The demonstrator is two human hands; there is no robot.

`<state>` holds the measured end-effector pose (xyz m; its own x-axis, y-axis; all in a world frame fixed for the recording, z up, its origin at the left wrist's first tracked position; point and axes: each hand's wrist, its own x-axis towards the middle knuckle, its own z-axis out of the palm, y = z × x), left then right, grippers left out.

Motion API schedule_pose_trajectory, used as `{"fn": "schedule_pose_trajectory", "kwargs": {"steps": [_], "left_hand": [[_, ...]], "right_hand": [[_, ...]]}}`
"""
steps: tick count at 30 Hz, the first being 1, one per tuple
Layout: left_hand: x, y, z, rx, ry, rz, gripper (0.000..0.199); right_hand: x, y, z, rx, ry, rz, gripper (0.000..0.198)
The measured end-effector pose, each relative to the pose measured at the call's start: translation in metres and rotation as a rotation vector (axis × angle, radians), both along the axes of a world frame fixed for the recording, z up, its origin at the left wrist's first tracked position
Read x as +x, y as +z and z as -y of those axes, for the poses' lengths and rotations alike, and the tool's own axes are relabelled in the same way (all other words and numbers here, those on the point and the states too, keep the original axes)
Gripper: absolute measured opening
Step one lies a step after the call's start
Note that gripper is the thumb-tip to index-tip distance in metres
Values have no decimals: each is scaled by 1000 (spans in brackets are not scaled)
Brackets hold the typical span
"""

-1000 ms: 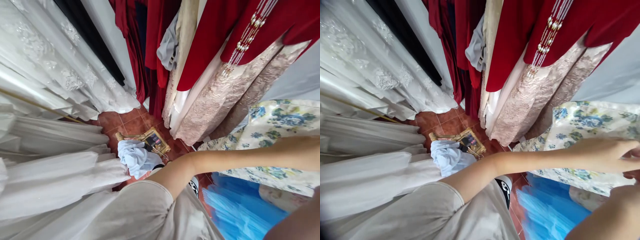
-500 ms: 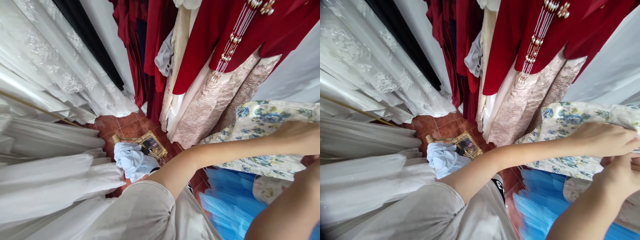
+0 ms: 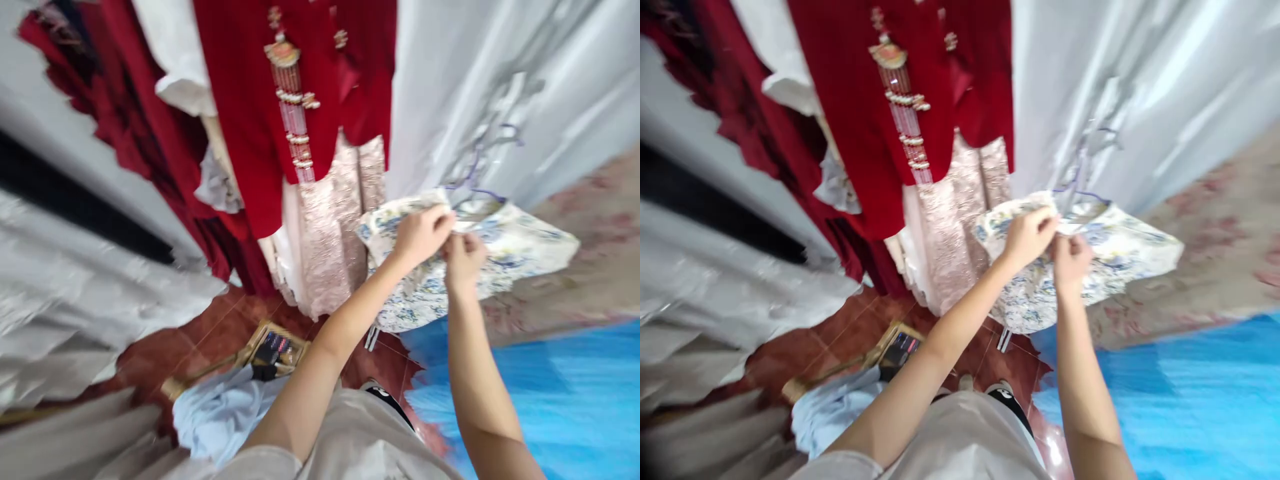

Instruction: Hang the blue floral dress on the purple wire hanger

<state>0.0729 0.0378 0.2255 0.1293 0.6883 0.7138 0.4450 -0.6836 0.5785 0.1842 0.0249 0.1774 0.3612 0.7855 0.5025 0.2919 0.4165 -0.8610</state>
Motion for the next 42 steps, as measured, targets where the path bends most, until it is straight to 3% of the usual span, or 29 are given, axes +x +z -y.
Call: {"fn": "schedule_pose_trajectory", "kwargs": {"steps": [4, 11, 14, 16, 20, 28, 32, 35, 39, 42], "left_hand": [[9, -4, -14, 52, -22, 174, 34], [22, -9, -14, -161, -214, 385, 40], [24, -10, -8, -116, -230, 425, 28], [22, -10, -5, -45, -228, 335, 30], [19, -6, -4, 79, -127, 72, 26], [21, 6, 0, 197, 176, 166, 28], [-14, 17, -14, 189, 283, 393, 27], [-60, 15, -35, 131, 236, 556, 26], [-116, -17, -58, -165, 175, 1001, 22], [-132, -54, -58, -370, 118, 1281, 15]], "right_hand": [[-1, 4, -3, -32, 62, -142, 29], [14, 25, 13, 11, 274, -316, 13], [23, 34, 15, 14, 340, -287, 14], [29, 38, 14, 26, 376, -264, 15], [35, 38, 5, -2, 424, -235, 18], [29, 9, 3, -141, 405, -179, 24], [30, -21, 22, -257, 447, -96, 23], [29, -39, 39, -305, 530, -50, 26], [18, -50, 50, -350, 650, -37, 28], [8, -56, 49, -411, 693, -85, 28]]}}
